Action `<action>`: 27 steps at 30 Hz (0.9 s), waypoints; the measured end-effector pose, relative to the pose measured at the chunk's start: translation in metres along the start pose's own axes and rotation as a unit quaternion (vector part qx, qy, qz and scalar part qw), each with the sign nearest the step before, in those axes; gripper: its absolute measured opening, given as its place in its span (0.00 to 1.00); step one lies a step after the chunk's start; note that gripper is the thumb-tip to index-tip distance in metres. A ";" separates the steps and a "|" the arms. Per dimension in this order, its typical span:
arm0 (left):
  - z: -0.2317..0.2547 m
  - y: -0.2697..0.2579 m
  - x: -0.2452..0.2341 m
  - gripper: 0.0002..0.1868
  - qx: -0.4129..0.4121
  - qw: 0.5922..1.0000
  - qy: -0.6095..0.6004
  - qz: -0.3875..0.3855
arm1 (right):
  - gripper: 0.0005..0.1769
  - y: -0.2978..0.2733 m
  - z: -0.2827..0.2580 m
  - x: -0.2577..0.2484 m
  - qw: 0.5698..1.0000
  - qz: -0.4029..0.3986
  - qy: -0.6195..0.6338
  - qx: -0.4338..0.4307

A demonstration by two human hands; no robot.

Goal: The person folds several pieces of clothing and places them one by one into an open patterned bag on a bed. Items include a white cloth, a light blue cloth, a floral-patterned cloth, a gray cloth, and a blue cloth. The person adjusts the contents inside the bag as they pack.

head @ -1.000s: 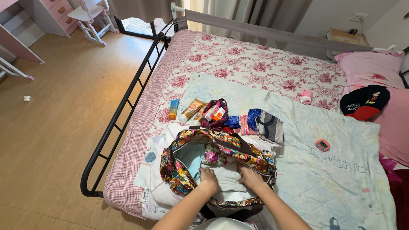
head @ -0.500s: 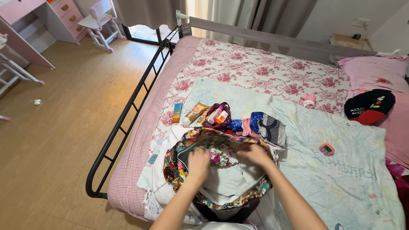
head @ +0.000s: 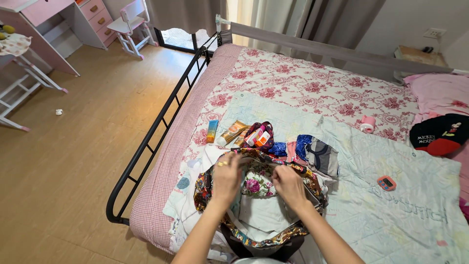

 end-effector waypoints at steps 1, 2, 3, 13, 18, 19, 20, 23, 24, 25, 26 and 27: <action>-0.009 0.012 -0.005 0.28 -0.035 0.999 -0.009 0.000 | 0.13 -0.001 -0.008 -0.017 0.997 0.062 -0.020 -0.044; -0.021 0.020 -0.010 0.30 -0.071 0.997 -0.019 -0.001 | 0.16 -0.004 -0.012 -0.031 0.988 0.122 -0.040 -0.088; -0.033 0.023 -0.014 0.34 -0.108 0.994 -0.028 -0.002 | 0.19 -0.005 -0.013 -0.042 0.973 0.181 -0.060 -0.132; -0.096 0.015 0.066 0.19 -0.313 0.859 -0.353 -0.198 | 0.11 0.039 0.183 0.013 0.956 -0.102 0.204 0.185; -0.087 0.003 0.083 0.23 -0.133 0.884 -0.179 -0.410 | 0.13 0.048 0.179 0.010 0.965 -0.096 0.222 0.104; -0.091 0.006 0.082 0.22 -0.145 0.884 -0.208 -0.393 | 0.13 0.049 0.175 0.006 0.970 -0.111 0.188 0.112; -0.097 0.010 0.079 0.20 -0.157 0.883 -0.237 -0.374 | 0.13 0.051 0.170 0.000 0.973 -0.126 0.154 0.119; -0.114 0.017 0.077 0.17 -0.199 0.867 -0.276 -0.364 | 0.19 0.060 0.159 -0.016 0.968 -0.176 0.089 0.157; -0.117 0.018 0.078 0.17 -0.215 0.860 -0.281 -0.368 | 0.21 0.062 0.156 -0.018 0.963 -0.194 0.073 0.173; -0.118 0.019 0.076 0.17 -0.219 0.864 -0.287 -0.350 | 0.23 0.063 0.152 -0.022 0.963 -0.190 0.088 0.169; -0.119 0.019 0.073 0.17 -0.223 0.869 -0.292 -0.331 | 0.25 0.065 0.147 -0.023 0.963 -0.186 0.104 0.163; -0.118 0.018 0.069 0.17 -0.228 0.874 -0.296 -0.312 | 0.27 0.066 0.142 -0.025 0.963 -0.182 0.120 0.157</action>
Point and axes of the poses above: each hand's wrist, its own y-axis towards the middle knuckle, its own x-axis out of the palm, z = x × y, the point moved 6 cm from there along y, towards the middle knuckle, and after that the axes turned 2 degrees about x, right-handed, at the moved point
